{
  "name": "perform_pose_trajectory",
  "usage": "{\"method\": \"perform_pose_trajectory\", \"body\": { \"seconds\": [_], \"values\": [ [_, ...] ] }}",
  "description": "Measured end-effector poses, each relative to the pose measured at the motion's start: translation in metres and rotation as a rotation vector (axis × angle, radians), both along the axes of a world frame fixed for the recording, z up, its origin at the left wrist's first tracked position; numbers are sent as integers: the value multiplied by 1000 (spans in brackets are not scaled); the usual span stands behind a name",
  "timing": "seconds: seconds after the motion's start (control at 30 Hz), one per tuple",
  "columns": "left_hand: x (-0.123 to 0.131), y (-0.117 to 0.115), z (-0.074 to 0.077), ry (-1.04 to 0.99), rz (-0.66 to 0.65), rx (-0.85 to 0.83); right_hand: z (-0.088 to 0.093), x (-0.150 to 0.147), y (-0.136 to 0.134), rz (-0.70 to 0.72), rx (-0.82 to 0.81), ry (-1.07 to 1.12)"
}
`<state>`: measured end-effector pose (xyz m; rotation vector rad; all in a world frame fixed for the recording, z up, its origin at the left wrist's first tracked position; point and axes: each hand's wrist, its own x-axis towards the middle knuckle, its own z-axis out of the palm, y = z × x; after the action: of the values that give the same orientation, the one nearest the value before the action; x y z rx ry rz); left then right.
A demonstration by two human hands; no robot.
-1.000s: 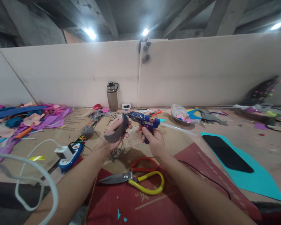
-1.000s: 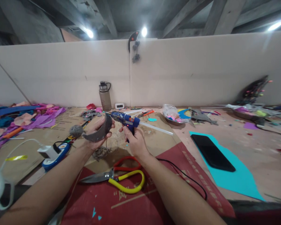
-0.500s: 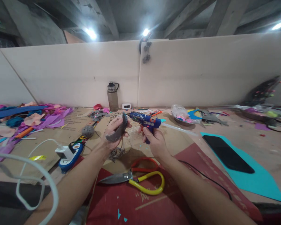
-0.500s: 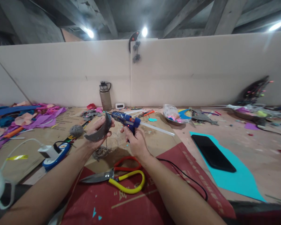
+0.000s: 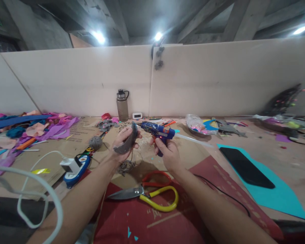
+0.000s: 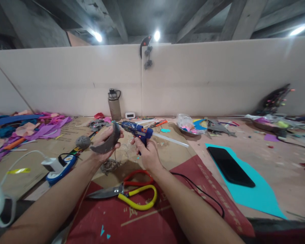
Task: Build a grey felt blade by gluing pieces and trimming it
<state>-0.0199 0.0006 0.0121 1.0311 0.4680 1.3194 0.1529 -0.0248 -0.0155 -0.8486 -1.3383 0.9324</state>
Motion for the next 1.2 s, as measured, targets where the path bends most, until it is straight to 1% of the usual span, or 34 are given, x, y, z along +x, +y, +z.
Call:
{"method": "perform_pose_trajectory", "body": {
  "seconds": [0.13,0.33,0.47,0.6,0.87,1.0,1.07,1.13,1.2],
  "values": [
    [1,-1,0,12,-6,0,0,-1,-1,20,14,37],
    [2,-2,0,10,-23,15,3,-3,-2,36,-31,61],
    [0,0,1,-2,11,8,3,-2,-2,33,-18,72],
    [0,0,0,38,45,23,2,-1,-2,15,-2,74],
    [0,1,-1,78,77,37,1,-2,0,35,-55,64],
    [-3,6,0,60,138,33,2,0,2,10,-36,67],
    [-5,10,-2,66,182,10,2,2,7,-2,-64,70],
    [-7,16,-6,107,251,-22,-1,5,15,-10,-131,64],
    [-9,22,-11,179,380,-52,-8,10,28,-34,-210,22]
  ]
}}
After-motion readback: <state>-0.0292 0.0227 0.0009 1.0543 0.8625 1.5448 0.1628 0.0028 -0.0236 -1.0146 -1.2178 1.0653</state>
